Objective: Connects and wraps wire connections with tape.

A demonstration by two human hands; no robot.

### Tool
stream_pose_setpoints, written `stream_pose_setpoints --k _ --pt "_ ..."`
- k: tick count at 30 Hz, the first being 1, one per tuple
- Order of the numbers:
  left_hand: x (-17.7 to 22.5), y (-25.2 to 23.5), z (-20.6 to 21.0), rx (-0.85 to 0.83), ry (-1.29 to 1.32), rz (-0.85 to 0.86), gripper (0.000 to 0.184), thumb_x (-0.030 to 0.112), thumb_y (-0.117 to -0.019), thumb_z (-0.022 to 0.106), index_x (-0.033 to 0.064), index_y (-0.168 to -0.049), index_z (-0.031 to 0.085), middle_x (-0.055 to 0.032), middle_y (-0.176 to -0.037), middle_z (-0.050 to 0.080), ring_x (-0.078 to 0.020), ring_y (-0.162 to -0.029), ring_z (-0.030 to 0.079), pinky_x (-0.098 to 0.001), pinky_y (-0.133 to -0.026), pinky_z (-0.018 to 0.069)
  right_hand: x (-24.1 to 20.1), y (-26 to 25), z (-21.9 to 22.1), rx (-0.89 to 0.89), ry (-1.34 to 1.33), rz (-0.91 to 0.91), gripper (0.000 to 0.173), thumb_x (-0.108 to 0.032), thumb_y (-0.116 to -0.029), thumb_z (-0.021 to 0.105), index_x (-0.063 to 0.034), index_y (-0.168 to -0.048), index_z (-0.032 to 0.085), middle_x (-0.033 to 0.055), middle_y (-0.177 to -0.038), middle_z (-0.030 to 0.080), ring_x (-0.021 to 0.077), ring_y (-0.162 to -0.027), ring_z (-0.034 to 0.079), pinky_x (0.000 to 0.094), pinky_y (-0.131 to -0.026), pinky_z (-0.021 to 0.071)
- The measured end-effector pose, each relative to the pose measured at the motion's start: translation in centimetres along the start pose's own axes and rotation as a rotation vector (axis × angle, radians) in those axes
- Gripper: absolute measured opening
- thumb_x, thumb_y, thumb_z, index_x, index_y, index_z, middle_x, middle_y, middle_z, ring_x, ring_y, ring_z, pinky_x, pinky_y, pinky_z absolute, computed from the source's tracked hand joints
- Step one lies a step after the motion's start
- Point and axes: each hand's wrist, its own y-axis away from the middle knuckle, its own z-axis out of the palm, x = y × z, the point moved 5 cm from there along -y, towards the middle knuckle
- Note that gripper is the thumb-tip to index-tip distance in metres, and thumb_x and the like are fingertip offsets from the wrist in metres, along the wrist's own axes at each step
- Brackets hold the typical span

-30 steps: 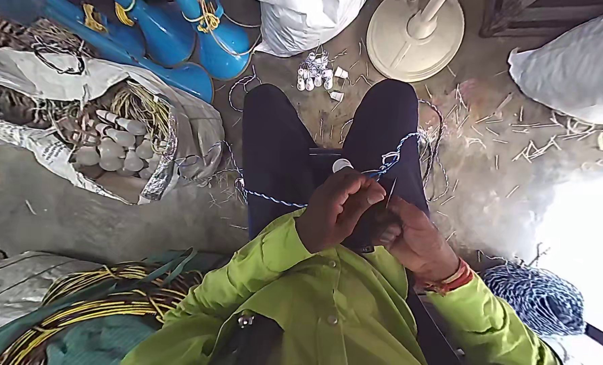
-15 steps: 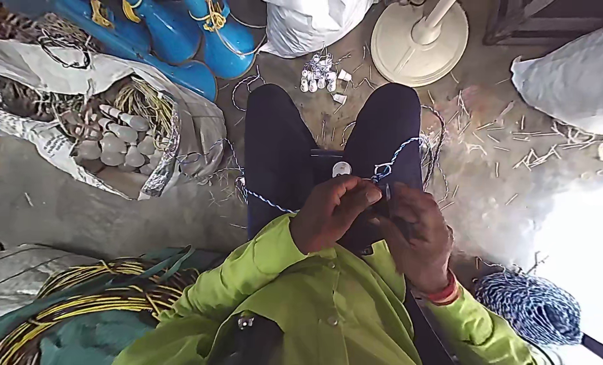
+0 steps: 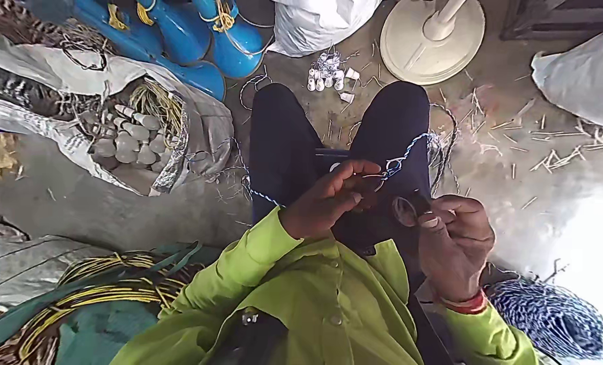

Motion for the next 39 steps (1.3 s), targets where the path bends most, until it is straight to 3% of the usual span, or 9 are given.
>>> stream_pose_setpoints --k 3,8,15,20,23,28,39 --pt "0.0 0.1 0.0 0.044 -0.159 0.023 0.05 0.002 -0.1007 0.044 0.0016 -0.15 0.037 -0.0124 -0.112 0.069 -0.0182 -0.097 0.07 -0.0349 -0.085 0.0602 -0.4 0.1 0.6 -0.038 0.037 0.044 0.022 -0.021 -0.1034 0.063 -0.0208 -0.125 0.065 -0.0089 -0.097 0.074 0.0054 -0.086 0.072 0.024 -0.08 0.0619" --pt "-0.1 0.2 -0.3 0.166 -0.309 0.074 0.061 -0.002 -0.0989 0.054 0.0024 -0.156 0.032 -0.0145 -0.121 0.067 -0.0208 -0.097 0.072 -0.0381 -0.081 0.0642 0.2 0.5 1.2 -0.102 0.035 0.153 0.031 -0.015 -0.1063 0.052 -0.0197 -0.137 0.051 -0.0049 -0.103 0.07 0.0088 -0.095 0.069 0.0272 -0.087 0.0591" --pt "-0.4 0.7 -1.0 0.21 -0.399 0.048 0.059 -0.002 -0.0974 0.058 0.0003 -0.154 0.039 -0.0125 -0.11 0.07 -0.0168 -0.089 0.072 -0.0331 -0.077 0.0628 1.3 1.1 1.6 -0.094 0.153 0.252 0.041 -0.008 -0.1022 0.055 -0.011 -0.141 0.045 -0.0013 -0.091 0.068 0.0111 -0.083 0.068 0.0299 -0.079 0.0596" --pt "-0.2 1.1 -0.6 0.236 -0.5 0.096 0.061 -0.002 -0.0939 0.066 0.0018 -0.151 0.044 -0.0081 -0.107 0.074 -0.0127 -0.091 0.072 -0.0295 -0.078 0.0624 1.4 1.1 2.0 -0.073 0.298 0.307 0.047 -0.007 -0.0988 0.06 -0.0093 -0.142 0.044 -0.0056 -0.085 0.069 0.0042 -0.073 0.066 0.0222 -0.069 0.0575" --pt "0.0 1.4 -0.2 0.256 -0.518 0.167 0.058 -0.004 -0.0927 0.068 -0.0024 -0.147 0.048 -0.0092 -0.104 0.075 -0.0133 -0.091 0.074 -0.0295 -0.08 0.0634 1.7 1.0 2.0 -0.083 0.378 0.314 0.049 -0.009 -0.098 0.062 -0.0089 -0.143 0.043 -0.0074 -0.08 0.067 0.0022 -0.068 0.063 0.0213 -0.065 0.056" --pt "0.1 1.6 0.2 0.26 -0.599 0.215 0.054 -0.005 -0.0914 0.069 -0.0036 -0.143 0.053 -0.0082 -0.102 0.076 -0.0126 -0.091 0.074 -0.0298 -0.081 0.0636 1.6 1.2 1.9 -0.07 0.375 0.342 0.055 -0.008 -0.0968 0.064 -0.0093 -0.146 0.041 -0.0045 -0.087 0.072 0.007 -0.075 0.07 0.026 -0.07 0.0614" --pt "-1.0 1.5 -0.5 0.255 -0.458 0.097 0.037 0.002 -0.0925 0.072 -0.0028 -0.129 0.066 -0.0065 -0.098 0.078 -0.0096 -0.088 0.075 -0.0284 -0.081 0.0633 1.3 1.4 2.1 -0.141 0.392 0.283 0.06 -0.009 -0.0968 0.065 -0.01 -0.15 0.038 -0.0058 -0.087 0.068 0.006 -0.077 0.066 0.0257 -0.072 0.0596"
